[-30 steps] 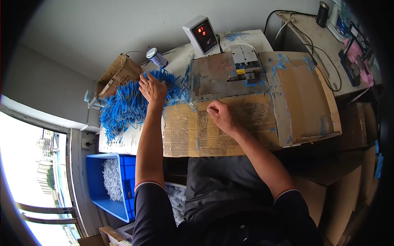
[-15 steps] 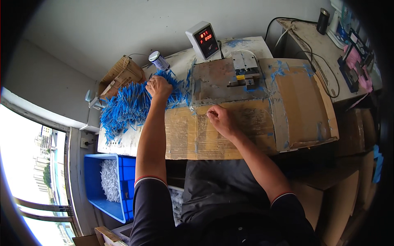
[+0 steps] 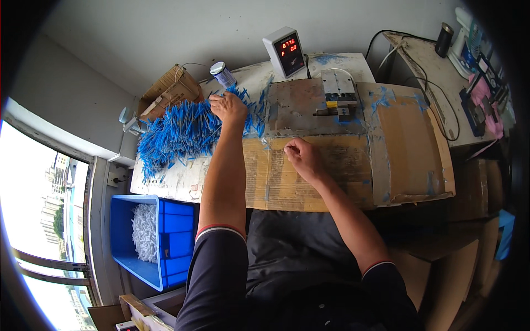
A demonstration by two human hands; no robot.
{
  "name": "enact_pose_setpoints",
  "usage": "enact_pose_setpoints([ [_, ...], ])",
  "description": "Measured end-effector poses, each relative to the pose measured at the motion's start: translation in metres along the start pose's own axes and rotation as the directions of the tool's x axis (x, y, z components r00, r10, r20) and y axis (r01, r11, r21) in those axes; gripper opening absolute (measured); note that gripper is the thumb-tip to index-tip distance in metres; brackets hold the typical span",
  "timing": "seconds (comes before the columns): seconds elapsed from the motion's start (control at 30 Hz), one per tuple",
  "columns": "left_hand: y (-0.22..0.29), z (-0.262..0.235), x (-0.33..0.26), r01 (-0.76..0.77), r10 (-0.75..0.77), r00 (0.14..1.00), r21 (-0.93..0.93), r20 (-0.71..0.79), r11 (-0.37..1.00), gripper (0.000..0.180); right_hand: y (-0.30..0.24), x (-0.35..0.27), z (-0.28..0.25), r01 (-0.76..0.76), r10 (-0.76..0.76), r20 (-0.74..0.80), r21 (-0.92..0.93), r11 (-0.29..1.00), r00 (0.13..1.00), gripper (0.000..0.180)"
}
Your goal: The person sorts and bundles blue plastic filaments by hand at an industrial workstation.
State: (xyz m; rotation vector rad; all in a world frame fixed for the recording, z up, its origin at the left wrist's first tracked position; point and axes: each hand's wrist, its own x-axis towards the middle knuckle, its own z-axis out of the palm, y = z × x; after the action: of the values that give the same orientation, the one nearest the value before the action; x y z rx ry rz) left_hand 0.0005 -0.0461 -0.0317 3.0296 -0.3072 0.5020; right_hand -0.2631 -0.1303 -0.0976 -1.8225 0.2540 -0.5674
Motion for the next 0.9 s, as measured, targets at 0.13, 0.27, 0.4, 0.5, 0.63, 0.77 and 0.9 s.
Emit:
enact_pose_setpoints([
  [0.13, -0.001, 0.014, -0.008, -0.187, 0.186, 0.974, 0.003, -0.13, 0.982, 0.026, 0.003, -0.002, 0.001, -0.028, 0.028, 0.017, 0.004, 1.0, 0.999, 0.015],
  [0.27, -0.005, 0.008, -0.019, -0.267, 0.268, 0.953, 0.024, -0.145, 0.963, 0.035, 0.011, 0.0, 0.002, -0.041, 0.041, 0.021, 0.013, 0.999, 0.999, 0.016],
  [0.4, -0.013, -0.002, -0.022, -0.074, 0.092, 0.98, 0.107, -0.178, 0.992, 0.063, 0.008, 0.001, 0.004, -0.052, 0.052, 0.025, 0.017, 0.998, 0.998, 0.016],
  [0.5, -0.019, -0.017, -0.005, 0.111, -0.111, 0.994, 0.059, 0.003, 0.992, 0.097, 0.011, 0.001, 0.006, -0.03, 0.03, 0.015, 0.029, 0.999, 0.999, 0.015],
  [0.63, -0.009, -0.039, 0.001, 0.072, -0.104, 0.932, 0.102, 0.346, 0.992, 0.09, 0.014, 0.001, 0.002, -0.026, 0.026, -0.001, 0.019, 0.999, 1.0, 0.012],
  [0.77, -0.004, -0.04, 0.004, 0.072, -0.107, 0.945, 0.122, 0.31, 0.99, 0.078, 0.003, -0.001, 0.003, -0.047, 0.047, 0.018, 0.003, 0.999, 0.999, 0.01],
  [0.9, 0.002, -0.038, 0.003, -0.019, -0.027, 0.934, 0.124, 0.357, 0.992, 0.073, 0.001, 0.0, 0.0, -0.059, 0.06, 0.023, -0.011, 0.998, 0.998, 0.009],
])
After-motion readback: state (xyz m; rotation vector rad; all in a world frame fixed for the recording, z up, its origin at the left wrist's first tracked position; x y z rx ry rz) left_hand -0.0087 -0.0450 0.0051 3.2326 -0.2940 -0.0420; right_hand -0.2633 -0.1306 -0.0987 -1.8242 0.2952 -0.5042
